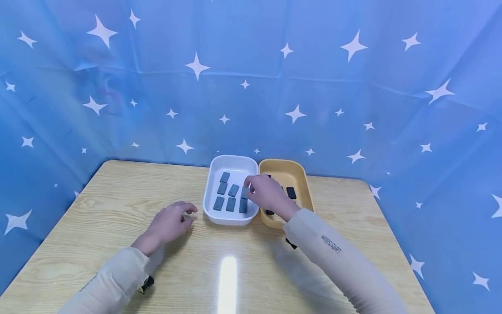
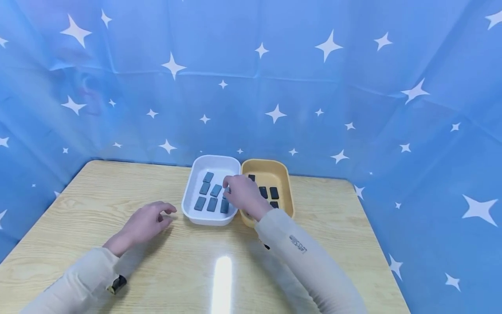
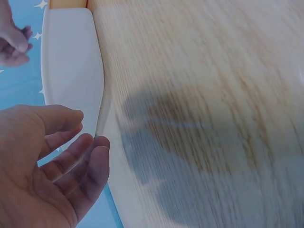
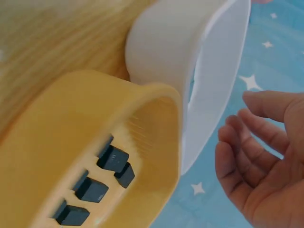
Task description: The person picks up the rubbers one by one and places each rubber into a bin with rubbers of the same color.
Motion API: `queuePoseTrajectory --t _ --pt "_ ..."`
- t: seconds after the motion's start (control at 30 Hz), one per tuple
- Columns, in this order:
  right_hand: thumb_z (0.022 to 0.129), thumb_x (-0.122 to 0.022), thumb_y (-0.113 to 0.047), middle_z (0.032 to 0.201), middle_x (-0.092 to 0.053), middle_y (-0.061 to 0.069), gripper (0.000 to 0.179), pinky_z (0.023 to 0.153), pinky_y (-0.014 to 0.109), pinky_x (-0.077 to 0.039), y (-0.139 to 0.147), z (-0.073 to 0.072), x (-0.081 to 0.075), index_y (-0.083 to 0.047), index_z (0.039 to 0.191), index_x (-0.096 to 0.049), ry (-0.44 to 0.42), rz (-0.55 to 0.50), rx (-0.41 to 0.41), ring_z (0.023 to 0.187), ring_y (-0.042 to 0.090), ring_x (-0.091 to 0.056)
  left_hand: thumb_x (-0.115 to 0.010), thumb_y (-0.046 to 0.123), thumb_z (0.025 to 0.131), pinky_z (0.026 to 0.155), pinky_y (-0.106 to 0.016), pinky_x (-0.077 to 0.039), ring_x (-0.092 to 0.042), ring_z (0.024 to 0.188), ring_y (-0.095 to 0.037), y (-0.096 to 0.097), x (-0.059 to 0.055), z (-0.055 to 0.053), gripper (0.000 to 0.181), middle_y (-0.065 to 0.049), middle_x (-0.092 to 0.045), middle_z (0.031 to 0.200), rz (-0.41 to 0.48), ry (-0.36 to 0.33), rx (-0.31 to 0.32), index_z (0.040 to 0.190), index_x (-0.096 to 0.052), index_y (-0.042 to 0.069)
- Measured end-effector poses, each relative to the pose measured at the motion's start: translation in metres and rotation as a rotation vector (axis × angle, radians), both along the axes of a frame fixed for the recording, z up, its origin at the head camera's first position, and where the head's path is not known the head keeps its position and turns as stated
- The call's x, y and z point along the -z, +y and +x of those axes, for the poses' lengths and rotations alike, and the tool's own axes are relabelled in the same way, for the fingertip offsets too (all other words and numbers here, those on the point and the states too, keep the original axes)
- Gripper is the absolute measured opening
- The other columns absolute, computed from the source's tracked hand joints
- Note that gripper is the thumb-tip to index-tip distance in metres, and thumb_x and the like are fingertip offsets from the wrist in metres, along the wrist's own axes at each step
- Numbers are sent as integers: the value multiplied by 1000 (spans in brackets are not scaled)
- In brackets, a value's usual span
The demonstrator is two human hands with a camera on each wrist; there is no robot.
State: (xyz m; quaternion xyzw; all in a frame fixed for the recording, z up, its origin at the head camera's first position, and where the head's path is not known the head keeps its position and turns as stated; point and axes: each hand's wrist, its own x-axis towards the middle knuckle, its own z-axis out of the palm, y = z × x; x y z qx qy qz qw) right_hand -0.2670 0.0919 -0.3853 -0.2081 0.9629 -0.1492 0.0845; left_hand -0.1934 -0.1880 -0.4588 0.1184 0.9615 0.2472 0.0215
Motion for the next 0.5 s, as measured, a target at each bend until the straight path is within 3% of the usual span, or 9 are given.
queuePoseTrajectory --t 0.2,0.37,0.5 --pt "93 -65 -27 102 -67 0 22 75 32 -50 24 25 8 -17 112 -67 109 -4 -71 85 14 -59 -66 17 89 75 -42 -55 -68 88 -21 -5 3 2 26 -5 -69 110 -45 57 5 114 -68 13" --pt "90 -70 -23 102 -68 0 19 76 37 -50 52 42 13 -17 108 -70 296 -15 -192 84 16 -61 -66 17 89 76 -45 -55 -68 90 -24 -10 6 6 24 -6 -69 106 -65 110 9 112 -68 11" --pt "89 -71 -24 103 -67 -1 23 81 39 -50 73 53 17 -17 111 -69 386 -8 -233 89 18 -62 -68 16 87 73 -45 -55 -67 89 -24 -16 9 10 25 -7 -69 104 -80 136 10 112 -68 11"
